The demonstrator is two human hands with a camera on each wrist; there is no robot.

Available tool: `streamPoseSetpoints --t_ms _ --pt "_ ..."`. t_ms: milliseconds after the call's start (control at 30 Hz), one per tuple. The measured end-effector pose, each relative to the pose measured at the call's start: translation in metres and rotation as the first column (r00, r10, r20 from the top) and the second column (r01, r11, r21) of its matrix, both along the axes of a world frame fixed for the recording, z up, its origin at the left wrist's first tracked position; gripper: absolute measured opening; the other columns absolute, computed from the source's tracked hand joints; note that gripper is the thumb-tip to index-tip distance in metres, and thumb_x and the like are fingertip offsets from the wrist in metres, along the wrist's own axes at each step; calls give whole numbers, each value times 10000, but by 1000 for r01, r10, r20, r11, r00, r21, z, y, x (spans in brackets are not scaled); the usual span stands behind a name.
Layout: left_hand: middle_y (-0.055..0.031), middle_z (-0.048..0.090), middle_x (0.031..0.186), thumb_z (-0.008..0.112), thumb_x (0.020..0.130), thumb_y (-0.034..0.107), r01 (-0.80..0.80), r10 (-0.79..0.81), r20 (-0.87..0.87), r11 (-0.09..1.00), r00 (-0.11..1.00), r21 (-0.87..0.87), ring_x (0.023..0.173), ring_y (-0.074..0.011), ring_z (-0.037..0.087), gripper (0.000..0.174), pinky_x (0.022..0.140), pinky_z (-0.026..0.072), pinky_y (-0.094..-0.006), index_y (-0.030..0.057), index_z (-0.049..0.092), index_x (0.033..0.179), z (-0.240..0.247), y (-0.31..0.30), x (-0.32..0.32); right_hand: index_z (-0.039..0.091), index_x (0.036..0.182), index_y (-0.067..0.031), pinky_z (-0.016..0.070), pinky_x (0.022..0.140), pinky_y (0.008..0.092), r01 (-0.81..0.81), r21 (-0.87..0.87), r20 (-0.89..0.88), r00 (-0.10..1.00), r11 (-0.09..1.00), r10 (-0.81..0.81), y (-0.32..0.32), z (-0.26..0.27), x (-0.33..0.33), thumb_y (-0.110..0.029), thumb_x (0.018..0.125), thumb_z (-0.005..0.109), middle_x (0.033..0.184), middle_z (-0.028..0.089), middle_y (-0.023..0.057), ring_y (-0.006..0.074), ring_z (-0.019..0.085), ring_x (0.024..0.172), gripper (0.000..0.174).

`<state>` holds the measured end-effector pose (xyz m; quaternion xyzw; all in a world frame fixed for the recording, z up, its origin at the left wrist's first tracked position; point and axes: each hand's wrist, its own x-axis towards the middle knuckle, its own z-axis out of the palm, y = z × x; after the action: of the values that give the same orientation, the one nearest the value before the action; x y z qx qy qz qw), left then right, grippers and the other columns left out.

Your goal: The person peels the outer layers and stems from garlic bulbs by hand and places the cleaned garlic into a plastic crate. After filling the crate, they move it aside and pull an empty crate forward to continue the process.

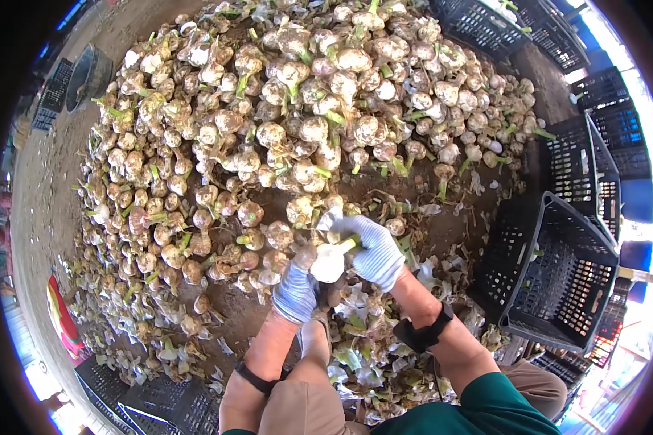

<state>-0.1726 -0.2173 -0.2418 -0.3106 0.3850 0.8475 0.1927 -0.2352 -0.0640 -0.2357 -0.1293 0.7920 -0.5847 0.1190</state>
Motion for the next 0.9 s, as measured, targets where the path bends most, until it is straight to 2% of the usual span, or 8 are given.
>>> streamPoseSetpoints --t_ms 100,267,300,467,733,800,867,900 --pt "-69 633 832 563 783 590 134 -130 -84 990 988 45 716 -146 605 654 642 505 -269 2 571 1072 -1 -14 0 400 1310 -5 484 794 281 156 -132 408 908 979 -90 20 0 -2 114 661 649 1102 543 80 145 531 944 706" --pt "-82 583 1026 641 833 352 -14 -143 -394 929 908 -370 891 -153 579 517 791 477 -276 -4 504 1182 -19 9 1 620 1044 -6 427 442 208 347 -302 699 714 888 -41 18 14 21 -135 841 640 701 620 25 84 545 517 241" --pt "-86 605 987 629 849 187 -198 220 -222 973 950 114 872 -145 591 301 775 489 -274 25 540 1087 -24 16 3 636 983 -9 420 431 209 407 -321 723 688 855 -57 15 15 20 -143 847 635 666 611 19 82 532 486 191" --pt "-49 644 848 639 780 -13 -271 226 -245 948 943 -169 744 -104 604 157 654 495 -237 70 572 895 -1 -2 -16 650 869 -21 389 405 201 420 -290 758 650 860 -62 19 -1 24 -190 851 639 584 583 9 67 495 433 170" --pt "-47 630 820 653 757 -5 73 -531 -497 730 686 -679 693 -91 597 176 598 493 -228 42 590 914 66 10 -15 648 825 15 392 373 251 448 -203 525 800 870 -290 12 -38 18 -83 834 622 622 594 50 121 508 434 102" --pt "-110 652 853 571 786 9 592 -636 -205 769 744 -240 757 -175 640 241 655 520 -281 53 607 1020 27 13 1 636 787 5 394 371 266 674 -196 780 547 712 -304 13 -18 6 -97 843 609 611 592 61 138 501 423 119" --pt "-142 667 808 569 778 32 495 -826 141 182 545 -850 718 -249 651 128 631 512 -354 36 632 889 -17 5 13 595 791 -20 378 356 285 735 -229 862 457 639 -217 27 -9 -3 -166 863 587 586 579 85 173 504 416 163" --pt "-149 666 829 575 783 65 504 -810 151 196 566 -841 748 -274 649 143 666 510 -370 46 638 910 -32 -4 23 589 786 -26 384 362 297 734 -274 870 464 621 -165 35 -7 -7 -172 864 587 581 573 80 177 510 429 166"
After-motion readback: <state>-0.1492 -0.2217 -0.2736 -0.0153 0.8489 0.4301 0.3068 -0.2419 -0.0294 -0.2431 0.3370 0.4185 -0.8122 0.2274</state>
